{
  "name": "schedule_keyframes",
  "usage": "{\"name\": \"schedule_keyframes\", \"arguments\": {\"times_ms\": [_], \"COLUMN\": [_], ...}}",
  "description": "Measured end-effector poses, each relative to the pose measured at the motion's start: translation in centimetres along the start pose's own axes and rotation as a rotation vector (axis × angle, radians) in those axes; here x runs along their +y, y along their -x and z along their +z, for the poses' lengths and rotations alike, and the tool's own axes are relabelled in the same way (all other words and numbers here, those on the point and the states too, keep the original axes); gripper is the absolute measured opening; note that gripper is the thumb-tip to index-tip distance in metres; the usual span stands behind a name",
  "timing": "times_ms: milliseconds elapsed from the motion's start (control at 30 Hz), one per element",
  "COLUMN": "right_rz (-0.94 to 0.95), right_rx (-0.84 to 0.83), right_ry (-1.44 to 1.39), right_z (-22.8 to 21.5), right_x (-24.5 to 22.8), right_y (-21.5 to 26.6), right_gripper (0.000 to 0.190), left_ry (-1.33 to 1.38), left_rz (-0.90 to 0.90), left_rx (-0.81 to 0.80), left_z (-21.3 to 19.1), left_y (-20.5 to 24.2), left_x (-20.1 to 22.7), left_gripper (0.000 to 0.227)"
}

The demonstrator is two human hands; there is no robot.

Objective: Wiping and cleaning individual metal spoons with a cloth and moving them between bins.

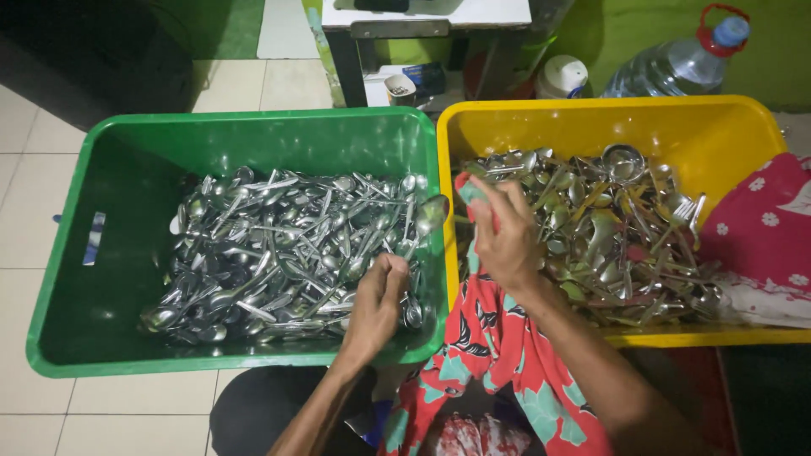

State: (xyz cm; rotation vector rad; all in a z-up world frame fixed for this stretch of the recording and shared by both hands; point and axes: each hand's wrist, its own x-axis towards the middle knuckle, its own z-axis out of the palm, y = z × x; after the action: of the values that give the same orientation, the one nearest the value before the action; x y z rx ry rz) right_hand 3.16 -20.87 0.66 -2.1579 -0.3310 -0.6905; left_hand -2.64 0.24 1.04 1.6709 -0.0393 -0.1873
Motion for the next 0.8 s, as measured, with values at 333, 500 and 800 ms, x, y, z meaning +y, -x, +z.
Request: {"name": "schedule_keyframes", "arguments": {"times_ms": [333, 500, 800], "right_rz": [-0.342, -0.506, -0.561], "right_rx": [0.013, 0.007, -0.052], "right_ry": [0.24, 0.378, 0.465], "right_z": [1.9, 3.7, 0.7], "right_x": [-1.7, -0.8, -3.4], "right_y": [1.0, 2.3, 0.3], "right_gripper": [0.022, 0.023, 0.013], "left_ry": [-0.314, -0.407, -1.004], "left_rz": [0.221, 0.27, 0.509], "left_rx": [0.011, 0.036, 0.066], "left_z": [0.0, 0.0, -0.1], "left_y": [0.7, 0.7, 0.1], "left_x": [0.4, 0.8, -1.8], "left_gripper": [0.027, 0.023, 0.008]}}
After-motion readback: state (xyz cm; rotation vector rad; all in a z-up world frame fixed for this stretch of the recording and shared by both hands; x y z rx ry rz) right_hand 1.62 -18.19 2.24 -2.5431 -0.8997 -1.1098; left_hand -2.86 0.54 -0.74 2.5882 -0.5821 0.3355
